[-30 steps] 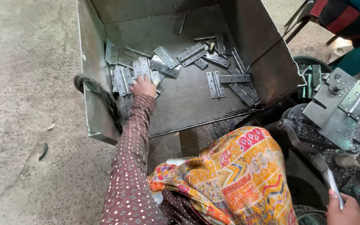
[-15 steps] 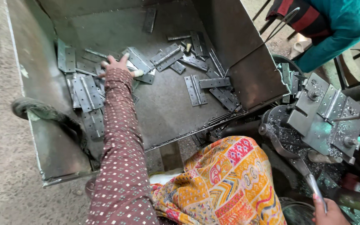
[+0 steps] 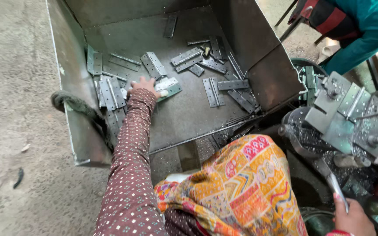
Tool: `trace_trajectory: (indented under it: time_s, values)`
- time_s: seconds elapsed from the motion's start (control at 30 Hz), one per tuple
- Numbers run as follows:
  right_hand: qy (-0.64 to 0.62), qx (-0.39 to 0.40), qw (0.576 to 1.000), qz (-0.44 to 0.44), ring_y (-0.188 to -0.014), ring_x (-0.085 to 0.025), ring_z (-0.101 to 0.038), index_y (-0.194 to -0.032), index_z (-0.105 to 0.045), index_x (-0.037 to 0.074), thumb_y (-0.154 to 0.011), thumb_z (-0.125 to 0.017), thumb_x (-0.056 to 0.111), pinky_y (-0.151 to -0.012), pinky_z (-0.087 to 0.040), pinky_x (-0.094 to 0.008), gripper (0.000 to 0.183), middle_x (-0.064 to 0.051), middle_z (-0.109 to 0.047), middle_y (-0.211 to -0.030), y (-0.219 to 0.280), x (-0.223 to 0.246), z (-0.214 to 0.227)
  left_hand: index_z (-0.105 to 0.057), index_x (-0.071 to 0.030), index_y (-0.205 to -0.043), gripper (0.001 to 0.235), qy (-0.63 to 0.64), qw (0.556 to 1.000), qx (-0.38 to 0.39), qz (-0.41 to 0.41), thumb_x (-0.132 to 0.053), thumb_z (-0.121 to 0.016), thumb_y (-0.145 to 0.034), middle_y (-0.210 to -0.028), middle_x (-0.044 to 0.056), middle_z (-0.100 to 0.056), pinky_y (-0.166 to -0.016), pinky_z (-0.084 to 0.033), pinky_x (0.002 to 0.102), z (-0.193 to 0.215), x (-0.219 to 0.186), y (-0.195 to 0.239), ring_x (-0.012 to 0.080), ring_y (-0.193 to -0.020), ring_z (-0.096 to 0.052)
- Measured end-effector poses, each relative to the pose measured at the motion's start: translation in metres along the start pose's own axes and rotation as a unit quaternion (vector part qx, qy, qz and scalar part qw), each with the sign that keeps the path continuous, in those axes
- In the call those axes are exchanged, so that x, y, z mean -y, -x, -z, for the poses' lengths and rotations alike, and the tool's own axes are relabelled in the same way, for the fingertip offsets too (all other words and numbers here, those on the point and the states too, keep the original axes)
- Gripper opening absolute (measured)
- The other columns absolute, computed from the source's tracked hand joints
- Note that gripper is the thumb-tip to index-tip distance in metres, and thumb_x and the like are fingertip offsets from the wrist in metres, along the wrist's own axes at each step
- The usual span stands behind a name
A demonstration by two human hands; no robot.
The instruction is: The person picks up metal plates one by one, positions them onto a drilling machine jig to have holes made, and then places the finished pieces into a metal bin.
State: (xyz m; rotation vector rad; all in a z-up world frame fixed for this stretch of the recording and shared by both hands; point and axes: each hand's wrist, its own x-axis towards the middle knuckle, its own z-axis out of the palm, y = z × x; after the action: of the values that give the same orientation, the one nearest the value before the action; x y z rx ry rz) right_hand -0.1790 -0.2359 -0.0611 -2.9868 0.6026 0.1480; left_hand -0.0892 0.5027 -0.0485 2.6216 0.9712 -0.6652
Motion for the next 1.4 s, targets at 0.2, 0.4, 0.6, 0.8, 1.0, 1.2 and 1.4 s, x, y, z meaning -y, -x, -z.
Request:
trace_trajectory:
  time_s: [0.2, 0.4, 0.6, 0.8, 1.0, 1.2, 1.4]
  values:
    - [-0.009, -0.059, 0.997, 0.054, -0.076, -0.034, -0.072, -0.113, -0.074, 0.013, -0.110, -0.055, 0.060, -0.077, -0.054, -0.047, 0.051, -0.007, -0.071, -0.064, 0.026, 0.021, 0.010, -0.047, -0.028, -0.145, 0.076, -0.038, 0.997, -0.009, -0.068, -0.062, -0.071, -0.081, -0.149, 0.010, -0.039, -0.106, -0.042, 0.064, -0.055, -0.024, 0.060, 0.0430, -0.139, -0.037]
    - [-0.028, -0.080, 0.994, 0.073, -0.081, -0.041, -0.070, -0.107, -0.075, 0.011, -0.111, -0.056, 0.060, -0.077, -0.053, -0.053, 0.053, -0.014, -0.072, -0.076, 0.031, 0.033, 0.013, -0.054, -0.023, -0.139, 0.061, 0.145, 0.983, -0.088, -0.066, -0.030, -0.075, -0.082, -0.145, 0.009, -0.048, -0.100, -0.055, 0.047, -0.078, -0.007, 0.079, 0.0320, -0.118, -0.063]
    - [-0.039, -0.114, 0.989, 0.089, -0.084, -0.043, -0.069, -0.104, -0.075, 0.010, -0.111, -0.058, 0.060, -0.077, -0.053, -0.053, 0.054, -0.019, -0.072, -0.083, 0.035, 0.033, 0.012, -0.048, -0.012, -0.140, 0.071, 0.133, 0.977, -0.163, 0.044, -0.030, -0.082, -0.081, -0.134, 0.018, -0.053, -0.098, -0.047, 0.051, -0.121, 0.035, 0.096, 0.0384, -0.116, -0.058]
    - [-0.028, -0.122, 0.988, 0.095, -0.083, -0.043, -0.069, -0.105, -0.075, 0.010, -0.113, -0.059, 0.060, -0.074, -0.053, -0.054, 0.053, -0.020, -0.072, -0.084, 0.035, 0.033, 0.010, -0.057, -0.007, -0.128, 0.053, 0.199, 0.959, -0.195, 0.042, -0.021, -0.079, -0.081, -0.122, 0.020, -0.064, -0.098, -0.052, 0.048, -0.163, 0.051, 0.079, 0.0397, -0.112, -0.064]
    - [-0.065, -0.133, 0.987, 0.068, -0.081, -0.044, -0.069, -0.101, -0.074, 0.011, -0.104, -0.060, 0.061, -0.070, -0.053, -0.055, 0.052, -0.019, -0.072, -0.088, 0.045, 0.048, 0.011, -0.061, -0.013, -0.118, 0.034, 0.111, 0.948, -0.299, -0.003, -0.017, -0.069, -0.086, -0.124, 0.020, -0.057, -0.086, -0.051, 0.054, -0.183, 0.031, 0.082, 0.0413, -0.102, -0.064]
    - [-0.090, -0.067, 0.994, 0.012, -0.076, -0.044, -0.069, -0.098, -0.070, 0.013, -0.096, -0.058, 0.060, -0.067, -0.053, -0.056, 0.049, -0.019, -0.071, -0.080, 0.045, 0.061, 0.011, -0.059, -0.005, -0.110, 0.032, 0.153, 0.900, -0.369, -0.173, -0.025, -0.073, -0.089, -0.106, 0.020, -0.065, -0.076, -0.051, 0.054, -0.126, -0.002, 0.111, 0.0433, -0.094, -0.064]
    - [-0.099, -0.061, 0.993, -0.001, -0.073, -0.042, -0.069, -0.097, -0.068, 0.012, -0.093, -0.055, 0.060, -0.065, -0.054, -0.054, 0.050, -0.018, -0.071, -0.078, 0.048, 0.070, 0.016, -0.065, -0.007, -0.110, 0.024, 0.223, 0.784, -0.414, -0.405, -0.021, -0.072, -0.091, -0.104, 0.015, -0.068, -0.077, -0.052, 0.049, -0.057, -0.127, 0.161, 0.0385, -0.094, -0.065]
